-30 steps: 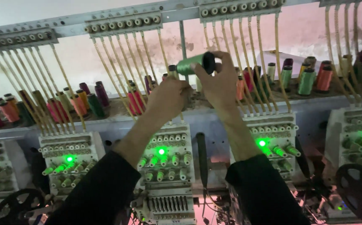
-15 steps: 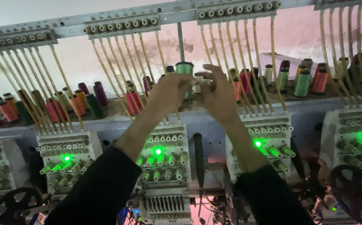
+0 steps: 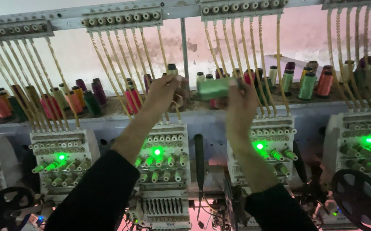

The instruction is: Refilling thread spools on an industrial embroidery machine and threading the machine.

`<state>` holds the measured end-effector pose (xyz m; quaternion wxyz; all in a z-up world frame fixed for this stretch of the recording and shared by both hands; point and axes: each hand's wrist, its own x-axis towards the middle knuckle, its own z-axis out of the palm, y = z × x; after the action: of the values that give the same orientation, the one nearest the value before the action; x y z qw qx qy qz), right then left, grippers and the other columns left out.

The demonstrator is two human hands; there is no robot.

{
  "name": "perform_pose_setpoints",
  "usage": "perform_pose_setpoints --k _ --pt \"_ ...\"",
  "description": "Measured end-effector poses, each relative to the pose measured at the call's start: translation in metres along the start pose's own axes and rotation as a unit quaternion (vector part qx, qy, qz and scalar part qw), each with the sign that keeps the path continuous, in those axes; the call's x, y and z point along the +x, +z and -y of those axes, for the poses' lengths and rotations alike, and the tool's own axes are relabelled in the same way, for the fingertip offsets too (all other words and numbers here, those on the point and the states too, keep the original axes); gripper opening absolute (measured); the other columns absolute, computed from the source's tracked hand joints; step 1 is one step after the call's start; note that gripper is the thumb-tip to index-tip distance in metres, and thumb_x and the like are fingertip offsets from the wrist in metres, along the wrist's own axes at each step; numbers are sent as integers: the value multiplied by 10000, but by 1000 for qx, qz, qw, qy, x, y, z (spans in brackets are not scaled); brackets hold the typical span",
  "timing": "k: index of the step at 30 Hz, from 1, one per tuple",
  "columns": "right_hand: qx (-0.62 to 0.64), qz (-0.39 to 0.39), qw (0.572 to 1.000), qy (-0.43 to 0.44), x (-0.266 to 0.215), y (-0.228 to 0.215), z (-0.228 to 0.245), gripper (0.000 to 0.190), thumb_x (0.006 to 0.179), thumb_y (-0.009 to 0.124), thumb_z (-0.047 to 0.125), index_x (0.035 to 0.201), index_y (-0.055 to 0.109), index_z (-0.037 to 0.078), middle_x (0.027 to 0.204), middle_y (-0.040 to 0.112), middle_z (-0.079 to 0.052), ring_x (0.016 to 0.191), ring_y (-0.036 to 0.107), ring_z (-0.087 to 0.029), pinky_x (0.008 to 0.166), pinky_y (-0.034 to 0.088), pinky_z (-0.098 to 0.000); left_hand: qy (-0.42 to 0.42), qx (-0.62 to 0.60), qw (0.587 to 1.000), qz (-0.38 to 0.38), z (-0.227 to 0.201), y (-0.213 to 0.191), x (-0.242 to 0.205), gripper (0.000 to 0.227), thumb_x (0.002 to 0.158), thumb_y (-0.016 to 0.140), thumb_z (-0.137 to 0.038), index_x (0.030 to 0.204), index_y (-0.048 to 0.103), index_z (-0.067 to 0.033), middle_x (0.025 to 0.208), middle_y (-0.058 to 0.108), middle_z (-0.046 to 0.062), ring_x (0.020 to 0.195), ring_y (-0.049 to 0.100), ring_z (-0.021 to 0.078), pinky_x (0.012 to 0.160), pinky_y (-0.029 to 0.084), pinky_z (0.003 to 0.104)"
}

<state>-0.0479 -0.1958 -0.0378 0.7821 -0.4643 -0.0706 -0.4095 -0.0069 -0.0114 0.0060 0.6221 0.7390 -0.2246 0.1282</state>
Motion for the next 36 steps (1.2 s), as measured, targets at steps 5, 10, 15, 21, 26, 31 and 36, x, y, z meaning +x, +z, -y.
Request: perform_pose_setpoints --k 5,10,15,21,26,31,36 --pt "112 3 942 315 12 -42 10 370 858 680 384 1069 649 82 907 685 -132 778 734 -312 695 642 -464 -48 -65 997 -11 1 4 2 324 1039 556 -216 1185 698 35 902 730 158 738 725 171 645 640 268" --pt "128 37 935 328 7 -70 17 197 919 726 263 981 680 82 828 708 -127 746 760 -279 667 658 -439 -76 -62 995 -1 26 9 18 299 1044 556 -212 1138 707 29 890 747 137 744 732 166 652 649 272" --pt "62 58 919 385 11 -92 33 371 1038 549 395 1100 519 31 1100 685 -304 1017 714 -479 904 584 -622 -21 49 994 -93 45 -11 25 238 1006 615 -256 1087 753 -80 708 712 73 505 651 120 415 546 259" --pt "-141 109 894 411 -12 -94 66 391 952 688 358 1201 629 63 984 684 -241 852 719 -420 814 607 -584 -62 105 981 -152 59 -26 34 240 971 624 -343 976 793 -173 693 707 16 549 643 136 477 539 283" --pt "-282 207 834 427 -36 -97 93 460 933 654 376 1315 669 120 858 664 -219 688 690 -365 642 606 -493 -107 74 979 -157 74 -30 30 246 984 606 -302 896 779 -151 658 677 28 478 555 133 412 450 281" --pt "-436 426 690 391 -70 -93 126 675 989 490 339 1625 302 211 823 626 -129 593 679 -213 617 646 -318 -109 16 984 -142 45 -21 4 295 1026 573 -271 1040 744 -31 725 643 53 507 512 117 433 383 249" --pt "-475 597 567 310 -106 -92 129 387 1049 481 419 1148 727 137 968 728 -5 819 679 -120 717 560 -249 -169 -29 977 -125 22 -20 -1 212 1041 609 -135 959 772 -26 730 657 54 571 578 121 515 482 221"
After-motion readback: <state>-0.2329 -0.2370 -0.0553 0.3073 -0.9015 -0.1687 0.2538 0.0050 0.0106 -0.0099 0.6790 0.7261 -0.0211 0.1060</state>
